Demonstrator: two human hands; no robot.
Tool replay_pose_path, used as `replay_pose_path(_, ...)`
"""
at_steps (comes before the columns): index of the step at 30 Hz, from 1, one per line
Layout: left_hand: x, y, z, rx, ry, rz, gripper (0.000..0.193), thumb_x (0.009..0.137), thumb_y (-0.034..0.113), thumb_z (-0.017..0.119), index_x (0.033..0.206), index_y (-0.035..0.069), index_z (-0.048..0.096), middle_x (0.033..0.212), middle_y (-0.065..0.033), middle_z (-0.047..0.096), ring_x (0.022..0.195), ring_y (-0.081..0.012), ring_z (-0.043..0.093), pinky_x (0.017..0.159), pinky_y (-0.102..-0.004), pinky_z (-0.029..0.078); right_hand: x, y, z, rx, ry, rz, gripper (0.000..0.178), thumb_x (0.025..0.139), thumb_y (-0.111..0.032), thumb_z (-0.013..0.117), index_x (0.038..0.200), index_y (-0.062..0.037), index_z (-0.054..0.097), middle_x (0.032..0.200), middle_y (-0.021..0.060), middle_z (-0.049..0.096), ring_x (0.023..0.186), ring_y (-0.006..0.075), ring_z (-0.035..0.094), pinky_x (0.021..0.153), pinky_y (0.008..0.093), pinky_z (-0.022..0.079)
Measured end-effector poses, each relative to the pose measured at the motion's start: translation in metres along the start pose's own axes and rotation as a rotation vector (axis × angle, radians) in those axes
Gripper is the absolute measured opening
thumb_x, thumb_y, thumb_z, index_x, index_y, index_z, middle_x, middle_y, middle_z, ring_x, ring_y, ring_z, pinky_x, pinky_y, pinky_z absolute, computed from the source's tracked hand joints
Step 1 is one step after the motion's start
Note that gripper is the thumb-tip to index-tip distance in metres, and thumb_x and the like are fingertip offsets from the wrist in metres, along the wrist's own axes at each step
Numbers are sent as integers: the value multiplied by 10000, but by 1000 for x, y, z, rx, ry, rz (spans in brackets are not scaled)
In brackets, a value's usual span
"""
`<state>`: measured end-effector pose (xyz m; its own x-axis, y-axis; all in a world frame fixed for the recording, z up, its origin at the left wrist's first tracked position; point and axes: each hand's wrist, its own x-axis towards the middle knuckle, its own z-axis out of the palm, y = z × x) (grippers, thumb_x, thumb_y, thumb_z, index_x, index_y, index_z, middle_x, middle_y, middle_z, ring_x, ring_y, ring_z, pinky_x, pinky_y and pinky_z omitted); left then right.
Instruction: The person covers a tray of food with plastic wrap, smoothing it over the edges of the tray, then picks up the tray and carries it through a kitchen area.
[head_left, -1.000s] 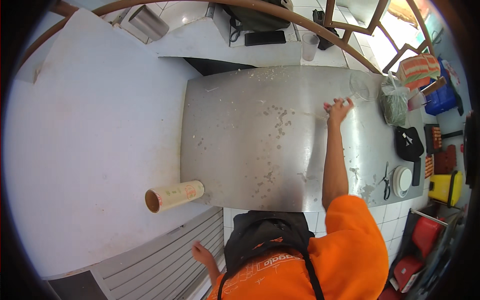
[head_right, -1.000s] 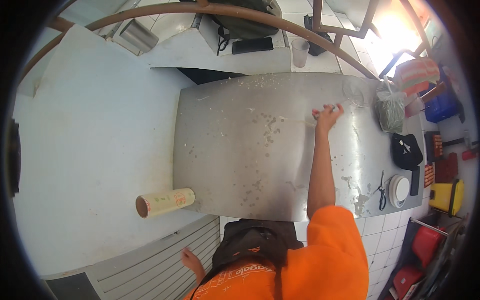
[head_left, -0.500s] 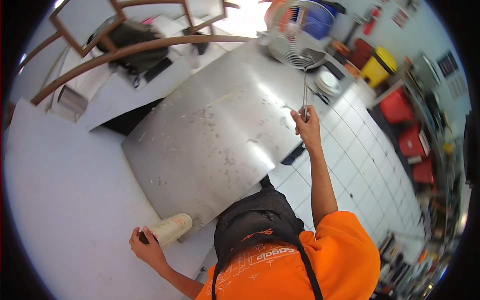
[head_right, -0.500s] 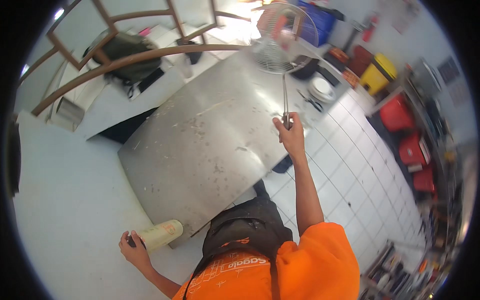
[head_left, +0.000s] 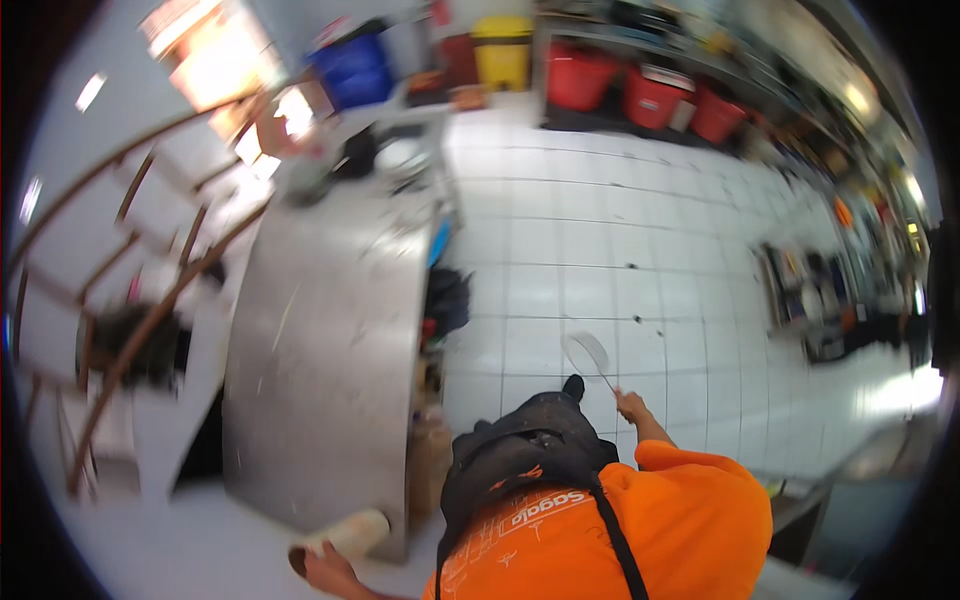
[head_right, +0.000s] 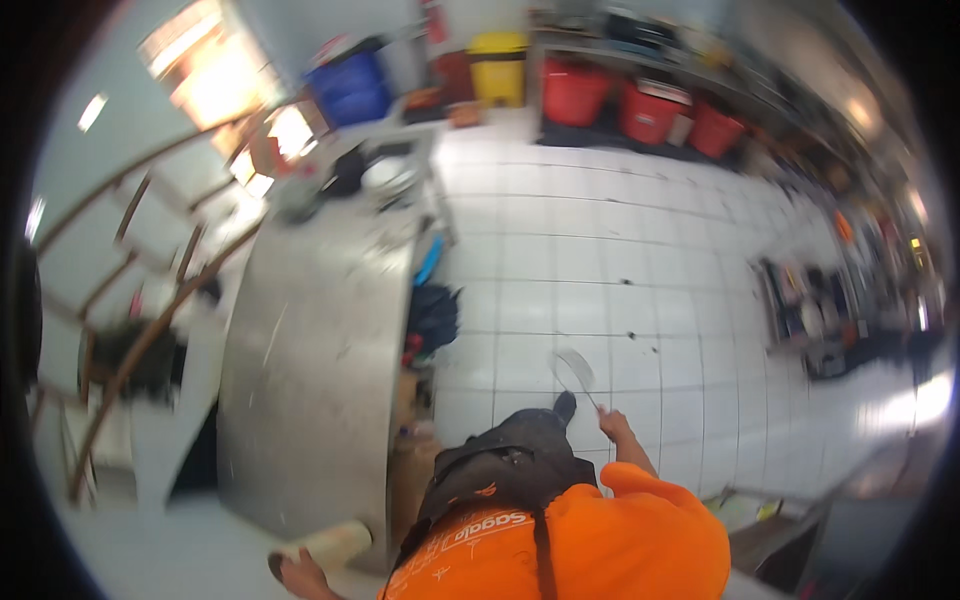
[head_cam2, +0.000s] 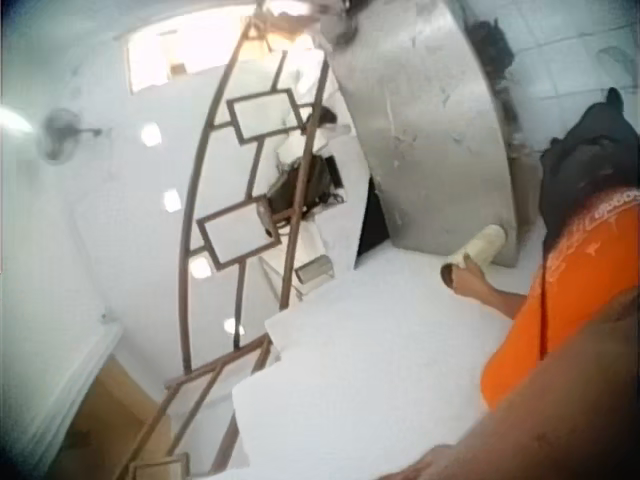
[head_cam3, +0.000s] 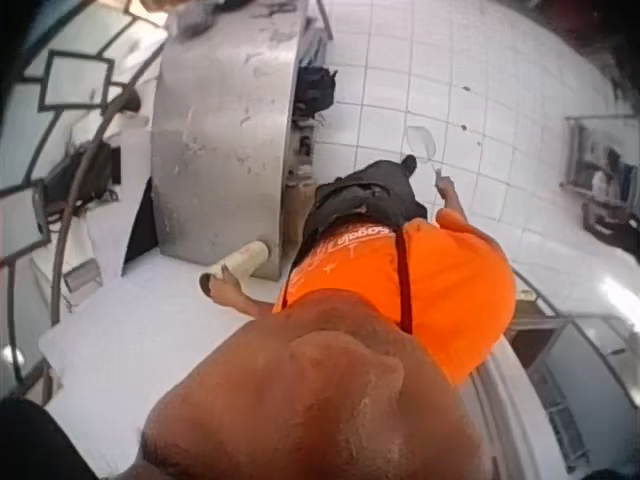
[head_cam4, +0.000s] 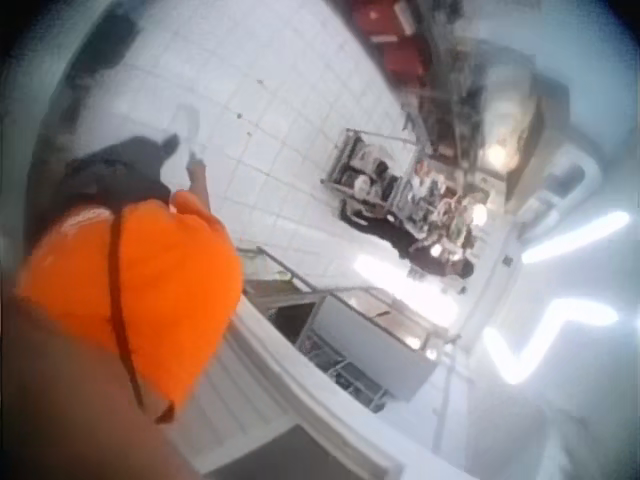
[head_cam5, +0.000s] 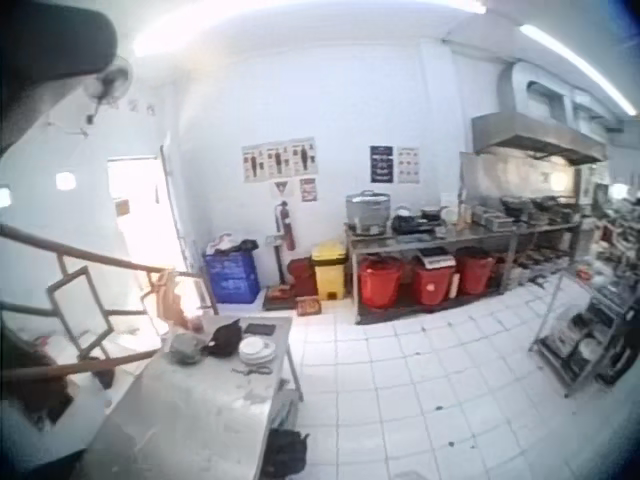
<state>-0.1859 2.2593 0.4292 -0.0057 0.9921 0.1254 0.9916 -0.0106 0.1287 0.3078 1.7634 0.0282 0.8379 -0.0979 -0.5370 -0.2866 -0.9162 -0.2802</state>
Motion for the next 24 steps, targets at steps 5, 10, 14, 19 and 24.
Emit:
replay_pose_path(5,-9,167,-71,138,12,376,568,900,500,581,1117,-16,677,1096,-234,677,1004,-426,634,904,-469,484,-29,187,-25,42,16,556,420,980,-331,459,1163,31,568,1174,266,620,1070,385,632,884,467,517)
replay_pose_path(10,-68,363,-81,20,-91,761,568,892,563,561,1189,95,684,1117,-260,663,1035,-438,623,949,-472,459,-120,174,-147,405,911,654,353,941,-317,612,1024,-9,460,1015,195,613,873,368,639,758,487,510)
replay_pose_path(14,-90,493,16,-480,-233,1092,581,886,361,666,1190,-128,593,1170,-320,616,1101,-424,604,967,-426,453,-145,202,-225,783,1003,507,406,898,-347,693,879,-1,482,784,151,581,732,293,571,696,414,466)
replay_pose_path(19,-144,621,86,-704,-560,1355,348,920,210,625,1170,-31,642,1065,-200,684,1001,-364,645,915,-408,492,-123,244,-196,665,960,299,452,877,-359,715,756,21,502,679,127,536,663,249,509,664,399,441)
replay_pose_path(24,-291,706,171,-660,-549,1479,397,841,362,692,936,-24,697,841,-240,679,854,-426,640,712,-466,496,-167,249,-58,614,743,561,351,910,-346,664,824,-28,539,647,92,513,582,218,489,572,391,438)
